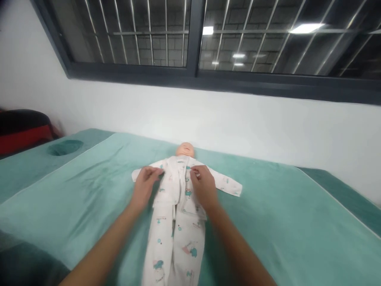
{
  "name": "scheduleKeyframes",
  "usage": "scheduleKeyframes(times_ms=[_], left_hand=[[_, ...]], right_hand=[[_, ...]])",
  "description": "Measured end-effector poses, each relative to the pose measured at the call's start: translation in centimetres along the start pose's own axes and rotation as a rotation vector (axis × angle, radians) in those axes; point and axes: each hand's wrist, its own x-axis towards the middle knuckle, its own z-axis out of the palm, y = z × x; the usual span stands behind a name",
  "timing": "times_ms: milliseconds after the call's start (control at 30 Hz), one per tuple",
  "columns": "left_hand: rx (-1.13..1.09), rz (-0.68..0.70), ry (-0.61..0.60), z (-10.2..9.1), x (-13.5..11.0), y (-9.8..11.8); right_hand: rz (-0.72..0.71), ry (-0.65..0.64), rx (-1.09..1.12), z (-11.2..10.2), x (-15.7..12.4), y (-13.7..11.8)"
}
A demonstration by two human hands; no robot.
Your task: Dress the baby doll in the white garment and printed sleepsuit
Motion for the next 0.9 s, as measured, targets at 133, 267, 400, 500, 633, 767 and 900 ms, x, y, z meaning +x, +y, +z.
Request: scheduleKeyframes(times_ms=[133,267,400,500,633,767,900], left_hand=[[0.212,0.055,-0.077,2.8,4.0,-1.0],[0.069,0.166,-0.243,5.8,5.1,0.7],[-0.044,0.039,-0.188,7.0,7.2,1.1],[0.054,-0.105,-0.029,7.6,9.5,0.5],[0.045,-0.289,-0.121,8.9,10.8,1.0],[0.037,-0.249,-0.119,9.0,10.4,1.3],[0.300,-0.056,-0.116,8.3,10.1,0.5]], right_hand=[[0.107,-0.024,-0.171,2.5,4.9,0.1],[0.202,-0.189,-0.283,3.1,8.0,0.7],[0.190,-0.275,-0.171,2.5,9.1,1.9],[0.187,-0.315,-0.098,2.3,9.2,2.3],[0.185,-0.273,-0.093,2.6,9.4,2.7],[0.252,-0.203,0.153,3.0,9.4,3.3],[0.276,0.042,0.225,3.8,9.2,3.1]])
